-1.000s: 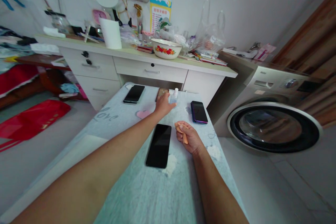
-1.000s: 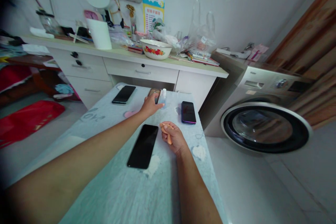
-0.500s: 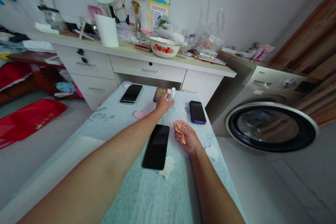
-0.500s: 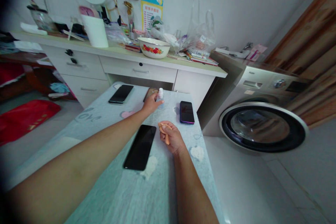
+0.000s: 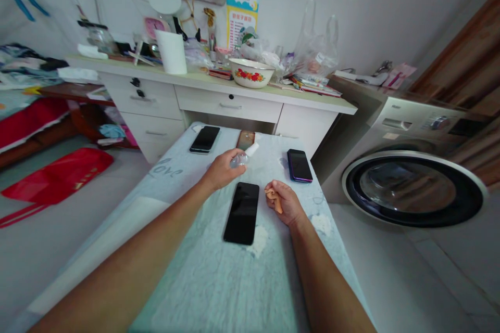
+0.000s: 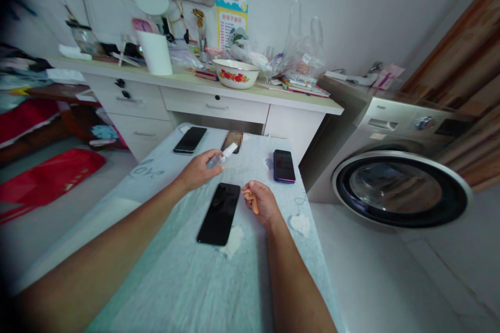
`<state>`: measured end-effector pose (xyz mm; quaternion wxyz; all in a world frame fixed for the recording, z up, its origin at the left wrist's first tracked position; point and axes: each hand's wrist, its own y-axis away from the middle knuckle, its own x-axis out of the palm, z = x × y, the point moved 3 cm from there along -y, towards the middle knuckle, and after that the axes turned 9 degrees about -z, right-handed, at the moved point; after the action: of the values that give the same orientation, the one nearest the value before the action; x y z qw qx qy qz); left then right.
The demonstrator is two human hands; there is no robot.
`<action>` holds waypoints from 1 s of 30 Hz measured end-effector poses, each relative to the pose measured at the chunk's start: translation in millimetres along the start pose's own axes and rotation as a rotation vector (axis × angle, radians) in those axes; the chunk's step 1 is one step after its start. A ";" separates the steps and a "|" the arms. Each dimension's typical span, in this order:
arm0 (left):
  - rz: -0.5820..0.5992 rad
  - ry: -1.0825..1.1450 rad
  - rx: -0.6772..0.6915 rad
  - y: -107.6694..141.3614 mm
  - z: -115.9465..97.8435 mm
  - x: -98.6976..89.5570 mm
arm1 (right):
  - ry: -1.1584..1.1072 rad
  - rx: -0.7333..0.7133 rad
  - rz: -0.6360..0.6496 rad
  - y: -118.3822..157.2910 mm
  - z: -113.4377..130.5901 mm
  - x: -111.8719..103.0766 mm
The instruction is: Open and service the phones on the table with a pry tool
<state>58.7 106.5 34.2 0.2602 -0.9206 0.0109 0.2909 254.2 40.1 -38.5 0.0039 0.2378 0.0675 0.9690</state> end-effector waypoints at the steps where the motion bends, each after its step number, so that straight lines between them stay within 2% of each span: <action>1: 0.057 -0.014 0.015 9.3 -4.1 -1.9 | 0.029 -0.009 -0.011 0.9 -0.4 1.5; 7: 0.184 -0.158 0.100 59.0 -19.2 -2.9 | 0.061 -0.037 -0.036 8.6 0.1 16.6; 11: 0.225 -0.207 0.100 77.7 -19.6 2.6 | 0.067 -0.043 -0.025 10.3 -0.8 21.0; 17: 0.224 -0.274 0.124 84.3 -19.2 6.4 | 0.143 -0.068 0.017 14.8 1.6 24.5; 24: 0.233 -0.274 0.132 86.2 -14.0 2.9 | 0.160 -0.073 -0.011 18.9 4.7 29.5; 26: 0.221 -0.267 0.119 86.5 -10.8 2.0 | 0.143 -0.109 -0.054 16.6 5.4 26.2; 30: 0.148 -0.243 0.104 85.2 -5.0 -1.5 | 0.200 -0.253 -0.223 11.0 11.7 12.1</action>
<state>45.5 30.2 -1.8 0.2845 -0.8606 0.0623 0.4178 249.1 31.2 -21.1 0.1345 0.1289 -0.0286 0.9821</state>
